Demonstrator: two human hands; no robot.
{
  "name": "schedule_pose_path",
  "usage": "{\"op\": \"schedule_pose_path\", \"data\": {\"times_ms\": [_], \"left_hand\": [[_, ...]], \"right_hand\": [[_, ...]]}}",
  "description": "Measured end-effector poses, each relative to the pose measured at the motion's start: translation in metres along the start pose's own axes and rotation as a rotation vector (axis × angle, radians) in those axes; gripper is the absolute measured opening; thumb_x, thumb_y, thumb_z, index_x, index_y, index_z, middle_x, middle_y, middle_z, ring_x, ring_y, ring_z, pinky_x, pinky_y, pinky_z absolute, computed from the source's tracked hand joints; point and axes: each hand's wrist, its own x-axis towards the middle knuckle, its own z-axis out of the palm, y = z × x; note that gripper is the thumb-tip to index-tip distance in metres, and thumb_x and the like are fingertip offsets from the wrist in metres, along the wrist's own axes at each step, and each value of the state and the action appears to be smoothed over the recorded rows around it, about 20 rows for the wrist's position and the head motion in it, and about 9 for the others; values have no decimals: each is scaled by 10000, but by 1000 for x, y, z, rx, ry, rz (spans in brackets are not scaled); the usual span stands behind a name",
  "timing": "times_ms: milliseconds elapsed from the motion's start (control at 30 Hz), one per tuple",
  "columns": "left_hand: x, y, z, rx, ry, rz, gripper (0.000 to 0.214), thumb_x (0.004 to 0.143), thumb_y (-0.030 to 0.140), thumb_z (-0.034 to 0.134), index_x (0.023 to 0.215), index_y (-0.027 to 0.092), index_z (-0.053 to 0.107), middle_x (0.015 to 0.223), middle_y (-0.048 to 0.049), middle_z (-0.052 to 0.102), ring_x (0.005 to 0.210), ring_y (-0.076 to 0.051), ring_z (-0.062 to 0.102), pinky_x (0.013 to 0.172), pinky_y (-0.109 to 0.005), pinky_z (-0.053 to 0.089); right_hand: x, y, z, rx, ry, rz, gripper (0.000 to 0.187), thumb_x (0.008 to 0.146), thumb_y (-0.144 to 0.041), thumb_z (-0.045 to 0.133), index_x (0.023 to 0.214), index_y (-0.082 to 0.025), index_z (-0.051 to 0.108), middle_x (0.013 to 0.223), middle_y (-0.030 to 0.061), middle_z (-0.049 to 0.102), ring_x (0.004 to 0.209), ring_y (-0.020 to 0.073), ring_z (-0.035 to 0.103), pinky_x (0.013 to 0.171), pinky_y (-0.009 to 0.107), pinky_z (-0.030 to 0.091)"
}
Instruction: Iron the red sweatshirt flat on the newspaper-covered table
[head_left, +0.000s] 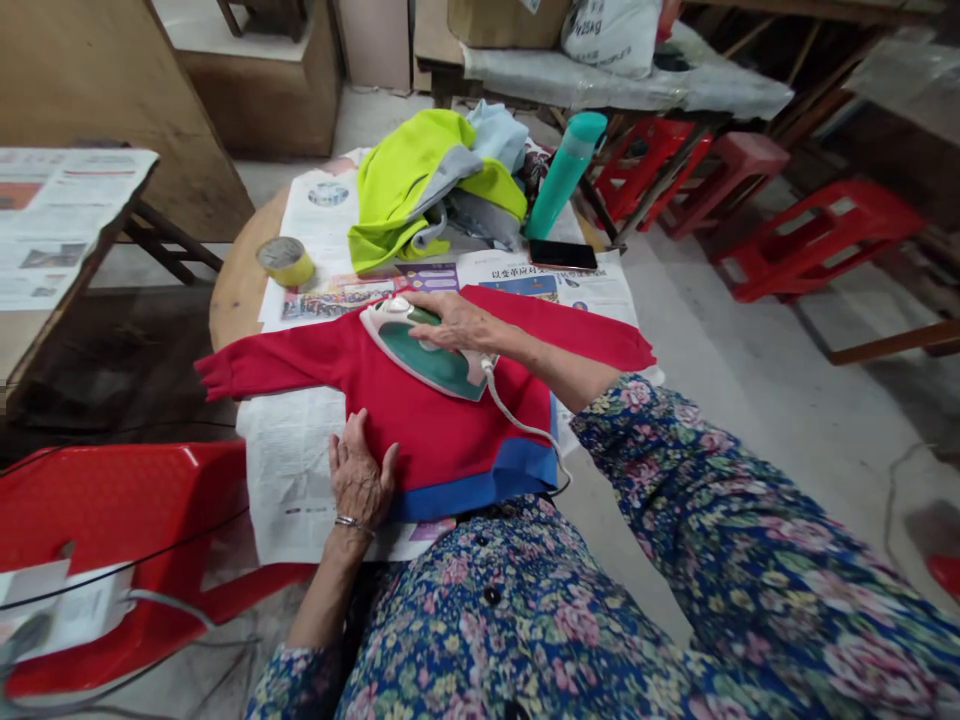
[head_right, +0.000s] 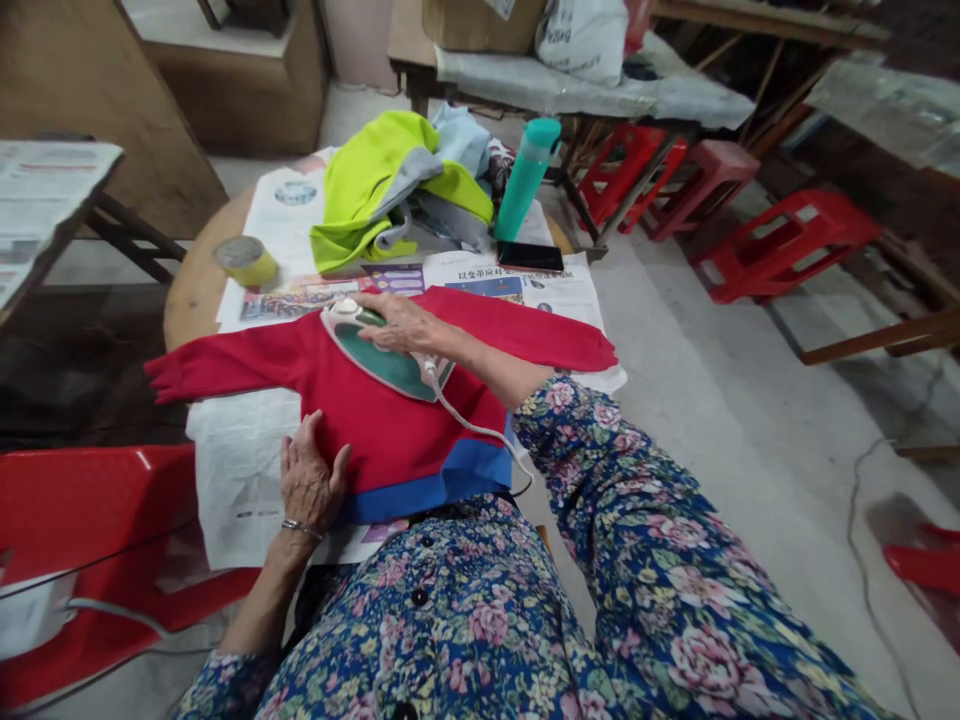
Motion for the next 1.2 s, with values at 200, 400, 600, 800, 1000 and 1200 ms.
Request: {"op": "schedule_pose_path", "data": {"times_ms": [200, 400, 600, 800, 1000, 1200], "left_hand": [[9, -3, -2, -445, 119, -199, 954, 1068, 732, 496, 1820, 205, 238, 1644, -253, 640, 1519, -354, 670, 1333, -596, 476], [29, -20, -15, -787, 65, -340, 993, 1070, 862, 408, 1850, 356, 60, 1716, -243, 577, 1435, -298, 745, 1278, -539, 537], [34, -18, -21, -706, 34, -355, 913, 1137, 729, 398, 1848, 262, 68, 1722, -258, 573, 1494, -296, 702, 1366, -573, 428], [30, -13, -19, -554, 3, -265, 897, 1126, 580, 512, 1832, 191, 118, 1772, -286, 511, 1591, -311, 615, 1395, -552, 386], [28, -6, -20, -164, -58, -144, 980, 1007, 540, 616, 1804, 131, 218, 1753, -288, 540, 1647, -366, 545, 1445, -597, 272], [28, -1, -27, 25, -98, -43, 1133, 939, 717, 655, 1767, 42, 276, 1771, -343, 483, 1675, -445, 477, 1425, -661, 278]], "right_hand": [[-62, -10, 14, -89, -125, -120, 623, 999, -247, 786, 1613, -277, 681, 1567, 104, 755, 1410, 328, 699, 1178, 480, 556], [-108, -31, 37, -130, -340, -154, 677, 1058, -183, 713, 1722, -205, 579, 1424, 140, 831, 1087, 238, 787, 966, 357, 585], [-150, -37, 60, -181, -337, -155, 654, 1087, -235, 700, 1730, -265, 580, 1433, 151, 819, 1091, 242, 781, 900, 332, 575], [-209, -14, 62, -222, -178, -108, 699, 1099, -250, 693, 1773, -271, 514, 1403, 151, 826, 1108, 261, 782, 941, 378, 611], [-255, 12, 40, -144, 27, 31, 724, 1082, -260, 664, 1788, -250, 505, 1602, 164, 732, 1301, 295, 776, 1115, 453, 626], [-274, 29, 20, -140, 391, 346, 722, 1050, -317, 682, 1760, -282, 559, 1546, 159, 765, 1355, 379, 765, 1167, 606, 626]]}}
